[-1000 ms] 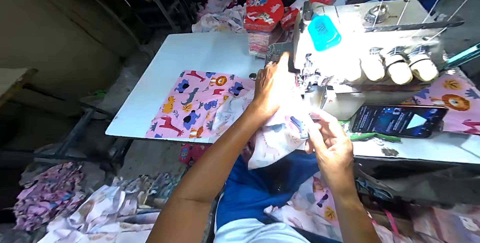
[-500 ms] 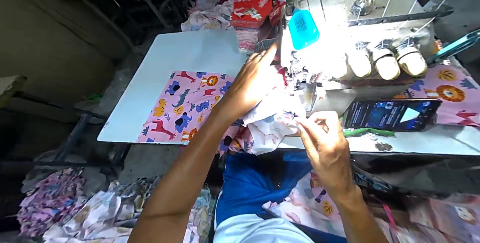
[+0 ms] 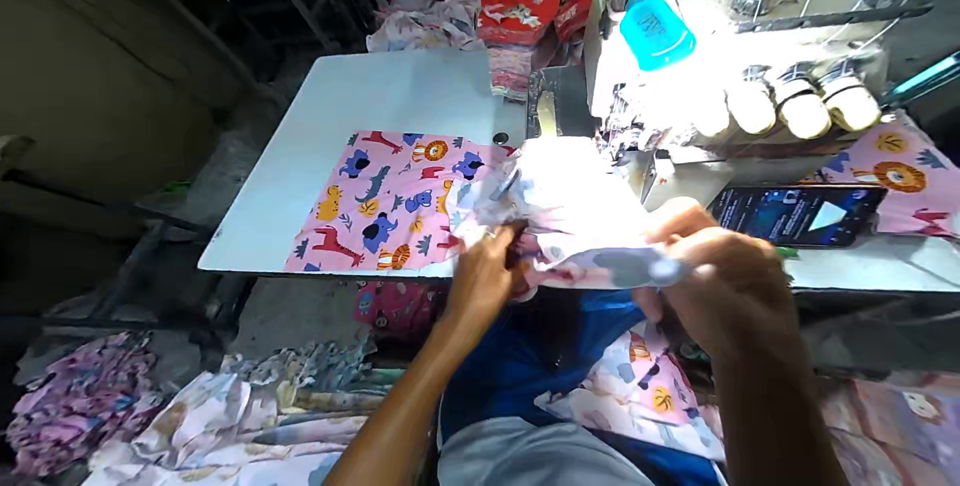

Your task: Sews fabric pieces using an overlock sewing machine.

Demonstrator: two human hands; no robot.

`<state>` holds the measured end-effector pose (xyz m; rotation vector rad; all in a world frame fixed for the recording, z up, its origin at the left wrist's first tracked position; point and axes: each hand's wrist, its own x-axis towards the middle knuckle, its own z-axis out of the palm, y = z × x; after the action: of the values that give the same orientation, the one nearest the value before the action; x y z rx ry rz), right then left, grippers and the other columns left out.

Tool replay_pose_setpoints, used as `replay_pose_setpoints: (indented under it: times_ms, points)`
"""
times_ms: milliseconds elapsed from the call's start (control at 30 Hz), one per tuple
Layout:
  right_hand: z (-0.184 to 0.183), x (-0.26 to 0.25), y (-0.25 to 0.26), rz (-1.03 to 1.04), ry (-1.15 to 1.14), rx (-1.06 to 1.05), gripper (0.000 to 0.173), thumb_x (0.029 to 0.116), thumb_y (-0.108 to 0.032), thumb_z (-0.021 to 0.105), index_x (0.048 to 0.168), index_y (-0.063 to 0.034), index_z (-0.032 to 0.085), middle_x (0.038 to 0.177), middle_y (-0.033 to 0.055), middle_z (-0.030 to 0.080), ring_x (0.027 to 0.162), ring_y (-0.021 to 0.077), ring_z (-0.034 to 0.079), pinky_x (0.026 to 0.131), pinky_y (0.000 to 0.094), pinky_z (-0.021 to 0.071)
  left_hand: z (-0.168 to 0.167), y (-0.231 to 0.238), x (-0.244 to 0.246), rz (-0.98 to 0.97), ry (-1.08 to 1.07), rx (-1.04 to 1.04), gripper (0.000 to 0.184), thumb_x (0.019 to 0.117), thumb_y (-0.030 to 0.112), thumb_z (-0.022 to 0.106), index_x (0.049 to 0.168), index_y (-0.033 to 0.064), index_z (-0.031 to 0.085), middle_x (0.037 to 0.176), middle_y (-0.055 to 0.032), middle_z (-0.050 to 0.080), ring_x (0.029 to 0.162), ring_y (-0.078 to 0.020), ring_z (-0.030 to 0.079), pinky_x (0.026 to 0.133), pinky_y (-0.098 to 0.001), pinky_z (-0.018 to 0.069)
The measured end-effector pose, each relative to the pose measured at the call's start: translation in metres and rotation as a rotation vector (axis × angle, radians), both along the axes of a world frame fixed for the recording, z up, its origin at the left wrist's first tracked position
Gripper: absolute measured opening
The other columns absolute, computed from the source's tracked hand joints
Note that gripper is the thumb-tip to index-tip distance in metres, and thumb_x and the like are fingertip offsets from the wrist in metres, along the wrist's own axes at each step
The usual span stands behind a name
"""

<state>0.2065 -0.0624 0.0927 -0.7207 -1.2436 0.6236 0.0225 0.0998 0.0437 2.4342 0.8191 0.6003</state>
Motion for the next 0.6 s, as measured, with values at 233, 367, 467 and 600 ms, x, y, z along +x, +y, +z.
replay_pose_setpoints:
  times_ms: [233,367,467,600]
  points:
    - [-0.056,-0.029,-0.005,-0.427,-0.05,-0.429,0.018,0.1022,-0.01,0.058,0.115,0.0017,0.063,0.087,-0.0019,0.072,0.072,0.0032,0.069,0.069,0.0203,0.0607,0.09,0.049,-0.061,0.009,0.234,0.416,0.015,0.0915,0.003,0.071,0.106,0.0001,0.074,0.116,-0.0247,0.066,0.111,-0.0506,0.06,0.088,-0.0697,0.0467]
    - [-0.066,-0.029,0.009,-0.565,-0.019,-0.572,0.03,0.1013,-0.016,0.062,0.127,-0.0011,0.062,0.078,-0.0028,0.07,0.061,0.002,0.067,0.058,0.018,0.0583,0.09,0.026,-0.048,-0.342,0.27,0.291,0.032,0.0946,0.039,0.065,0.115,0.0175,0.076,0.119,-0.0004,0.071,0.107,-0.0219,0.068,0.087,-0.048,0.0552]
    - [-0.066,-0.02,0.01,-0.701,-0.123,-0.563,0.017,0.0978,-0.018,0.066,0.102,-0.0035,0.074,0.079,-0.0021,0.068,0.06,-0.0024,0.059,0.057,0.0139,0.0514,0.096,-0.008,-0.006,-0.279,-0.003,0.167,0.04,0.1002,0.04,0.059,0.127,0.0128,0.071,0.126,-0.0027,0.069,0.113,-0.0133,0.066,0.094,-0.0343,0.0539]
    - [-0.066,-0.014,0.006,-0.751,-0.146,-0.52,0.014,0.0945,-0.017,0.072,0.099,-0.0047,0.075,0.096,0.0038,0.066,0.061,-0.0003,0.056,0.054,0.014,0.0503,0.089,-0.006,0.04,-0.041,-0.174,0.206,0.041,0.1073,0.029,0.053,0.139,0.0038,0.058,0.133,-0.0146,0.063,0.114,-0.024,0.065,0.094,-0.0394,0.054]
